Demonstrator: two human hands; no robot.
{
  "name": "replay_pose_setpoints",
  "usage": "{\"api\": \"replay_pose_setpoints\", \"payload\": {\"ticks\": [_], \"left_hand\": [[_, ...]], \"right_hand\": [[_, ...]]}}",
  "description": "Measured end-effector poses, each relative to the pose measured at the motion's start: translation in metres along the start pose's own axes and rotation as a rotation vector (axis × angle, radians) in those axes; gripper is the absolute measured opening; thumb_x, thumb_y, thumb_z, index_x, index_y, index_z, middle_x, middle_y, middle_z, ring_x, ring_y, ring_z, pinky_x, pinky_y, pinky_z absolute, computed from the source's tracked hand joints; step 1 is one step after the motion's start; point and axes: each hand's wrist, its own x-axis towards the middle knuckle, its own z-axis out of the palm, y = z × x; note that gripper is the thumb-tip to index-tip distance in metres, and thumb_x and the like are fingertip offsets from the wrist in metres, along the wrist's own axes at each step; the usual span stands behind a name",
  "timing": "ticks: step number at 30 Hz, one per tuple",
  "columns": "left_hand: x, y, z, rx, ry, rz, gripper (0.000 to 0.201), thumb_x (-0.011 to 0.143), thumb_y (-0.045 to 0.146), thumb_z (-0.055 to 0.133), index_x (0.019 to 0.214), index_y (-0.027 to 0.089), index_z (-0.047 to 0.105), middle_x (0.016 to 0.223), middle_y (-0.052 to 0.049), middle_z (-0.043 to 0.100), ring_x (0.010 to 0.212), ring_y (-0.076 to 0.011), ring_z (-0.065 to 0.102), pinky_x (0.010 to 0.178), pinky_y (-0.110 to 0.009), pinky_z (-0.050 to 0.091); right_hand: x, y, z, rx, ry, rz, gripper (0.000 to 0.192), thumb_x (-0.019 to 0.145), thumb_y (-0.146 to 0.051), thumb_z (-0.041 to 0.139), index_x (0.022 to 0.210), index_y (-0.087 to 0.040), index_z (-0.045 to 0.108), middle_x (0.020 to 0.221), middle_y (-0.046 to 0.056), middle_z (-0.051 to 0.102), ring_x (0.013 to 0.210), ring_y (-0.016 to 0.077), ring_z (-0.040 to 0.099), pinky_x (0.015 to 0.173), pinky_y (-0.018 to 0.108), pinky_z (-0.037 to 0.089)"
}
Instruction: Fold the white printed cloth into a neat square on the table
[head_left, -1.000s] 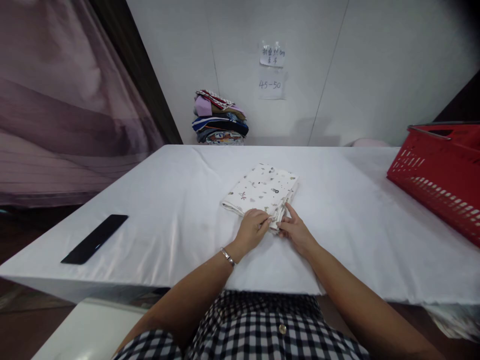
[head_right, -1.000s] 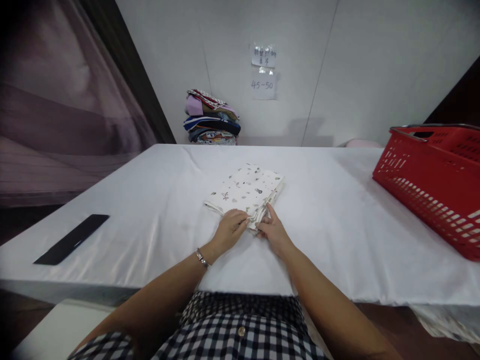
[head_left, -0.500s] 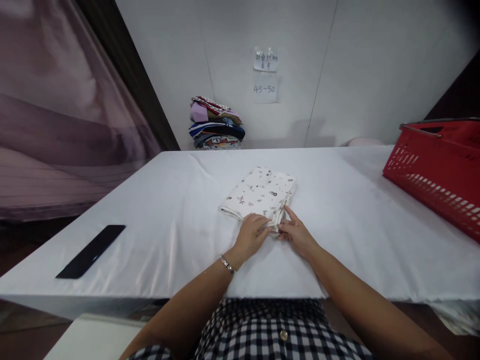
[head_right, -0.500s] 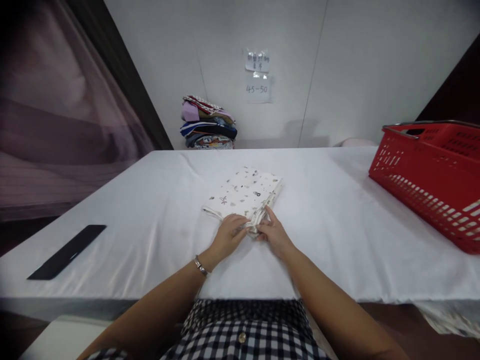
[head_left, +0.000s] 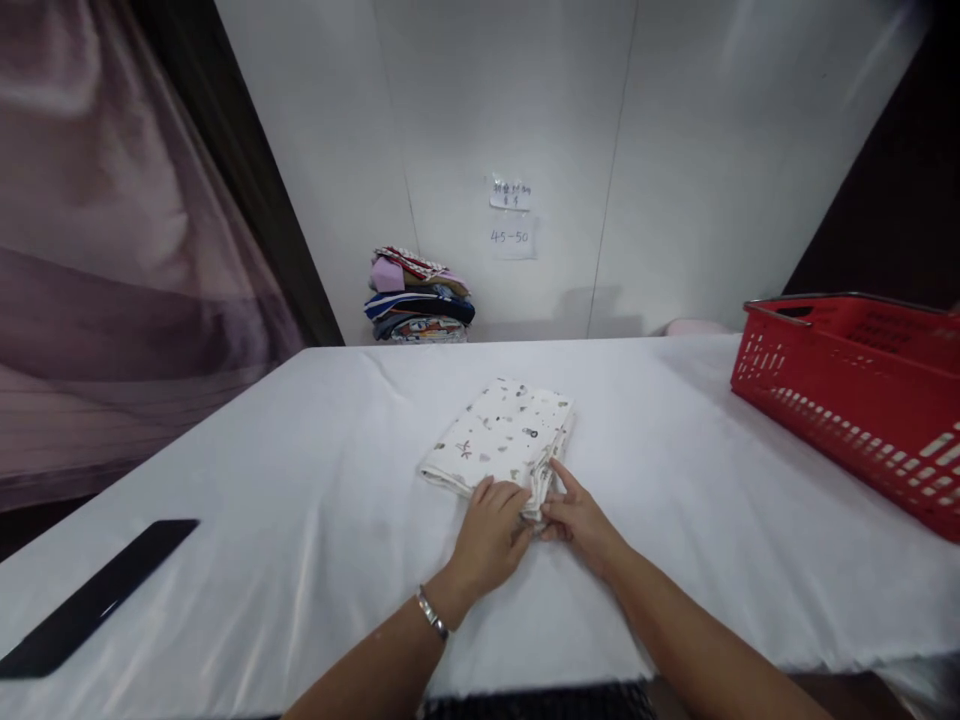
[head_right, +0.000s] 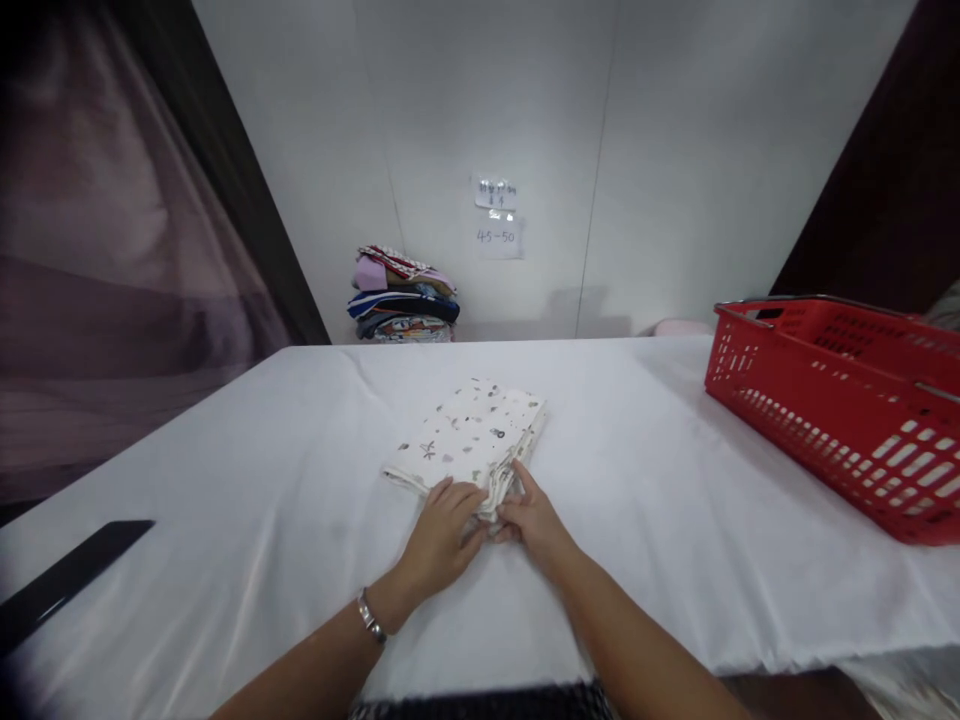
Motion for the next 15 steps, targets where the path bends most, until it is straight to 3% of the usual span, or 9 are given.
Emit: {"api": "replay_pose_setpoints", "payload": {"ticks": [8,11,13,15], "left_hand": [[0.005,-0.005,0.005,0.008,0.034,-0.030,0.029,0.076,0.016,0.057,0.104,0.022,0.053,0.099,-0.004,0.061,0.099,-0.0210,0.054,0.102,-0.049,0.032],[0.006,-0.007,0.006,0.021,0.046,-0.039,0.024,0.077,0.014,0.055,0.100,0.021,0.054,0.095,-0.003,0.061,0.095,-0.0207,0.055,0.101,-0.049,0.032],[0.007,-0.007,0.007,0.033,0.031,-0.031,0.023,0.077,0.011,0.052,0.097,0.021,0.055,0.092,-0.003,0.061,0.094,-0.0203,0.056,0.101,-0.049,0.032],[0.008,-0.006,0.007,0.051,-0.002,-0.008,0.025,0.075,0.008,0.050,0.096,0.022,0.055,0.092,-0.003,0.061,0.095,-0.0204,0.056,0.103,-0.050,0.031]], "right_hand": [[-0.002,0.005,-0.001,-0.108,-0.061,-0.057,0.103,0.068,-0.027,0.071,0.146,-0.026,0.004,0.076,-0.003,0.064,0.063,0.0125,0.061,0.055,0.025,0.051],[-0.002,0.003,-0.002,-0.205,-0.063,-0.081,0.099,0.070,-0.030,0.069,0.146,-0.027,0.006,0.071,-0.004,0.064,0.062,0.0134,0.063,0.050,0.023,0.049],[0.003,-0.007,-0.008,-0.321,-0.044,-0.050,0.093,0.070,-0.030,0.067,0.146,-0.023,0.014,0.067,-0.003,0.065,0.061,0.0153,0.064,0.044,0.021,0.045],[0.016,-0.025,-0.020,-0.444,0.026,-0.024,0.078,0.069,-0.029,0.065,0.140,-0.017,0.033,0.068,0.001,0.068,0.057,0.0162,0.064,0.039,0.019,0.040]]}}
